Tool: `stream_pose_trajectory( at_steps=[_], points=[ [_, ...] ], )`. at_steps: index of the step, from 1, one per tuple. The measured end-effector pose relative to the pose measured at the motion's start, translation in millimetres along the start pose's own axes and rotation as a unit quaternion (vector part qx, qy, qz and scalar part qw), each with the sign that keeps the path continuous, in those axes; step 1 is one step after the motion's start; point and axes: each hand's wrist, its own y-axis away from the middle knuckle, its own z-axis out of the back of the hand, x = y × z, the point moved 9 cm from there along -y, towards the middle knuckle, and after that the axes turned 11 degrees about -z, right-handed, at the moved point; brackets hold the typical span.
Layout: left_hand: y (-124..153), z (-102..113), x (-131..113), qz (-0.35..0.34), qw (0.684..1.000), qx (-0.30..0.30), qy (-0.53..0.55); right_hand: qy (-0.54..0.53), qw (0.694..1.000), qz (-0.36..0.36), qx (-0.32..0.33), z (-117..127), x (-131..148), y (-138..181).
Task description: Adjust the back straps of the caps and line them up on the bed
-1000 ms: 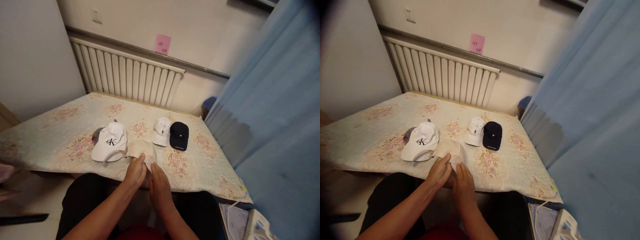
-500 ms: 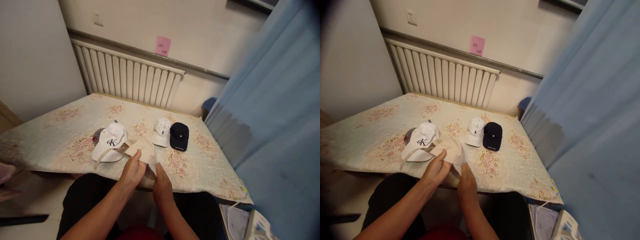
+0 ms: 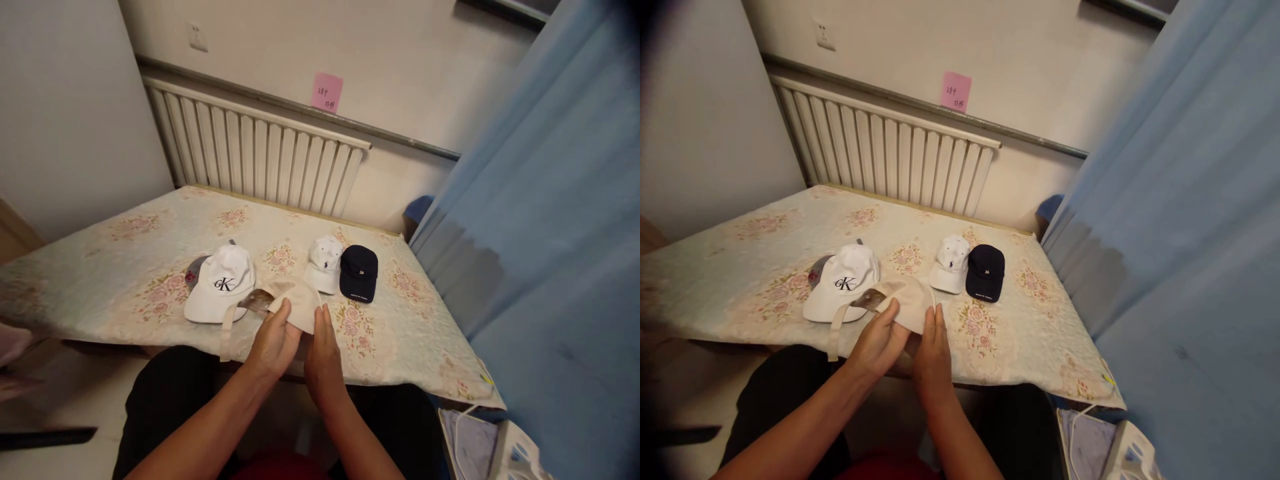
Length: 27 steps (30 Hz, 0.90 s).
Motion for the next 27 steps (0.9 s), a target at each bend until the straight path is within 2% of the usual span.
stream_pose_trajectory(
  at_steps=[4, 10, 16, 21, 27],
  points=[
    [5.5, -1.4, 6.8, 0.010, 1.000, 0.008, -0.002, -0.003, 1.000, -0.008, -0.006, 2.6, 0.3, -2.2],
    [22.6, -8.9, 19.6, 0.019, 0.997, 0.070, 0.007, -0.011, 0.999, -0.008, -0.042, 15.4, 6.4, -12.9],
    [14.9, -4.5, 1.0, -0.013, 1.000, -0.002, -0.012, 0.001, 0.999, 0.003, -0.038, 15.8, 3.5, -11.2],
    [16.9, -8.8, 1.0, -0.015, 1.000, 0.016, -0.017, 0.025, 0.998, 0.014, -0.046, 20.7, 7.8, -11.3],
    [23.4, -13.8, 9.3, 0.008, 0.999, 0.033, -0.012, 0.037, 0.996, 0.041, -0.066, 34.6, 27.5, -20.2]
  ],
)
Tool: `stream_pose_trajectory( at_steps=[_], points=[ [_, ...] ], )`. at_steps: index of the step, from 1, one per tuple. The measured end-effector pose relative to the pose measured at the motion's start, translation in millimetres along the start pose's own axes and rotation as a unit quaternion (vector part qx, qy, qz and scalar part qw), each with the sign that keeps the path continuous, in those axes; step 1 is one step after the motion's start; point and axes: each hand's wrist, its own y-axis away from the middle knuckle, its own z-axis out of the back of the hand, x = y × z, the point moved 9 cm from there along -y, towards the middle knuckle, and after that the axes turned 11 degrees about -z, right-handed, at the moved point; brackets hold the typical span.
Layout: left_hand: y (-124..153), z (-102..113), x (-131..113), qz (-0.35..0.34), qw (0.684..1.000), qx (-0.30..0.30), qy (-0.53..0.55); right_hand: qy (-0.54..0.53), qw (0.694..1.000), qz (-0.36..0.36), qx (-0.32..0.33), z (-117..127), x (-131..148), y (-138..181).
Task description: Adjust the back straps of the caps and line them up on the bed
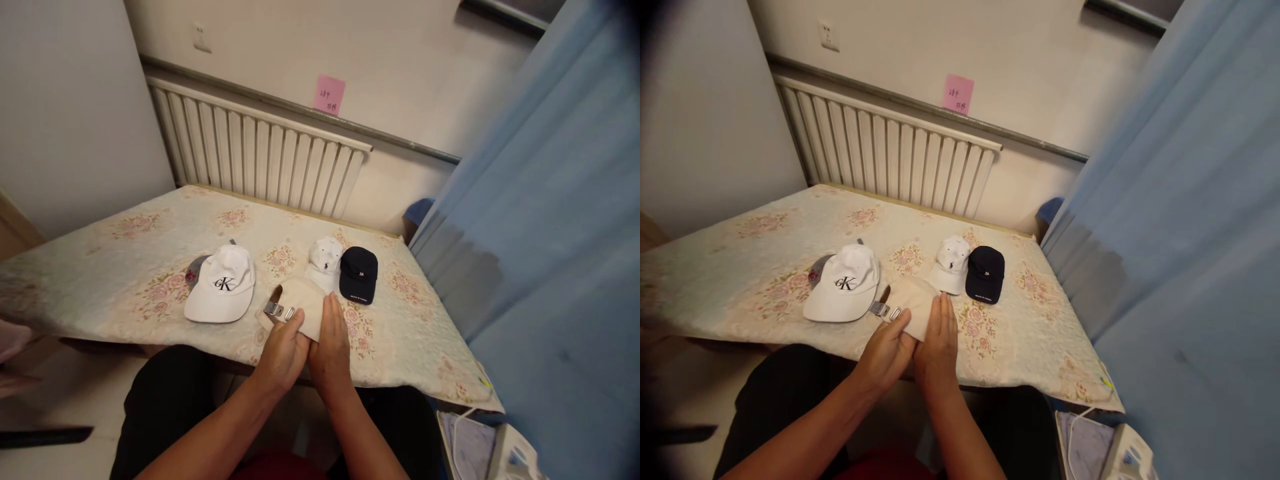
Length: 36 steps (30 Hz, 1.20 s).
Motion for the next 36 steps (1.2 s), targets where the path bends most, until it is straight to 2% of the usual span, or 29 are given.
stream_pose_trajectory(
  at_steps=[4, 10, 15, 18, 21, 25, 28, 30, 33, 35, 36],
  points=[
    [0.4, -1.3, -3.1, 0.006, 1.000, -0.014, 0.014, -0.024, 0.999, 0.022, -0.006, 1.9, 5.4, -1.4],
    [-0.8, -0.8, -6.3, 0.014, 0.999, -0.027, 0.032, -0.037, 0.999, 0.013, -0.003, 0.8, 0.6, 0.9],
    [2.9, -4.0, 2.7, 0.059, 0.998, -0.021, 0.023, -0.043, 0.999, 0.008, 0.000, 5.7, 2.5, -2.9],
    [8.8, -4.2, 5.4, 0.077, 0.997, 0.006, 0.001, -0.066, 0.998, 0.011, 0.009, 7.3, 0.2, -6.7],
    [22.7, -1.1, 5.1, 0.116, 0.990, 0.068, -0.052, -0.098, 0.994, -0.048, 0.010, 11.4, -17.6, -12.8],
    [45.7, 18.0, -6.9, 0.179, 0.959, 0.128, -0.178, -0.144, 0.979, -0.138, 0.043, 12.0, -45.8, -16.7],
    [46.9, 30.8, -32.0, 0.151, 0.953, 0.138, -0.224, -0.175, 0.964, -0.190, 0.056, 10.1, -64.7, -14.0],
    [35.6, 45.2, -55.9, 0.079, 0.956, 0.102, -0.263, -0.193, 0.954, -0.219, 0.061, 8.2, -74.7, -11.2],
    [14.5, 84.5, -89.5, -0.048, 0.946, -0.008, -0.320, -0.217, 0.939, -0.256, 0.068, 8.4, -82.8, -9.9],
    [2.9, 114.1, -95.2, -0.087, 0.929, -0.049, -0.357, -0.241, 0.927, -0.280, 0.070, 11.6, -84.9, -11.6],
    [-1.9, 130.0, -91.8, -0.082, 0.917, -0.063, -0.384, -0.257, 0.918, -0.293, 0.071, 13.2, -85.7, -12.9]
  ],
)
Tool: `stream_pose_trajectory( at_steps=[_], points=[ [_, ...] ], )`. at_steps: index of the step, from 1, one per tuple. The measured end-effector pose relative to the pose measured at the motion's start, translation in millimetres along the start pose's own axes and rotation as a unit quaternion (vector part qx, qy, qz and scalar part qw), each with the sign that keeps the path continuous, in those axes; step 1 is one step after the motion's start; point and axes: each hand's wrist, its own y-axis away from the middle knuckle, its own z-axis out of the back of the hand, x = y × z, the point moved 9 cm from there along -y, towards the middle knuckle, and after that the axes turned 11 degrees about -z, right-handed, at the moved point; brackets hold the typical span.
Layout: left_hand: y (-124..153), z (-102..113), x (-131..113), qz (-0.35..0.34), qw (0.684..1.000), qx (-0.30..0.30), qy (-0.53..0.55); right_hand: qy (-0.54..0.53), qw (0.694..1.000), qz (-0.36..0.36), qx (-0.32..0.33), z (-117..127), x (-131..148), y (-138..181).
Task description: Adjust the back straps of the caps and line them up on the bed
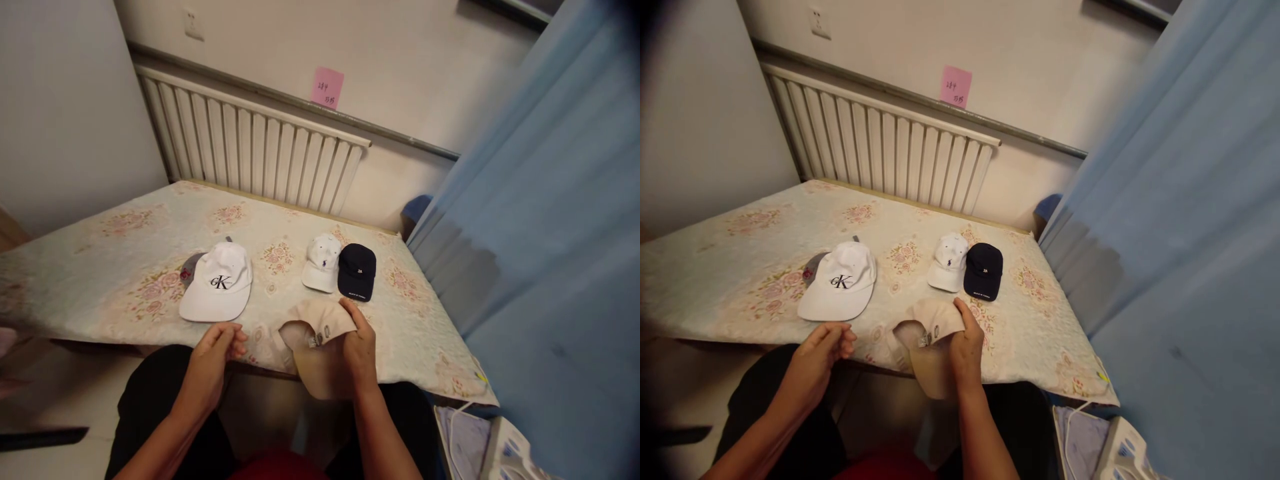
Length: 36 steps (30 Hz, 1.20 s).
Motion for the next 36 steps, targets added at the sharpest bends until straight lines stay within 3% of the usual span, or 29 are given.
stream_pose_trajectory(
  at_steps=[2, 5, 10, 16, 24, 31, 36],
  points=[
    [-3.2, 9.9, 35.5, 0.067, 0.995, 0.001, -0.071, -0.041, 0.999, -0.026, 0.007, 3.1, 0.9, -2.6],
    [3.2, 0.4, 65.9, 0.130, 0.986, 0.061, -0.087, -0.101, 0.993, -0.055, 0.015, 4.6, -1.3, -7.0],
    [30.1, -62.1, 52.9, 0.158, 0.952, 0.245, 0.090, -0.216, 0.973, -0.074, 0.037, -3.1, -6.9, -10.5],
    [24.1, -76.1, 52.2, 0.130, 0.968, 0.188, 0.099, -0.277, 0.954, -0.106, 0.048, -9.6, -10.7, -6.2],
    [6.7, -60.8, 43.1, 0.045, 0.986, 0.124, -0.102, -0.077, 0.997, -0.025, 0.009, 5.3, -5.4, -0.4],
    [-6.1, -56.4, 21.4, -0.105, 0.947, 0.122, -0.278, 0.022, 0.998, 0.054, -0.005, -1.3, -11.4, -5.6],
    [-10.2, -64.8, 4.5, -0.189, 0.914, 0.156, -0.323, 0.081, 0.996, 0.048, 0.003, -6.7, -20.9, -10.5]
  ],
)
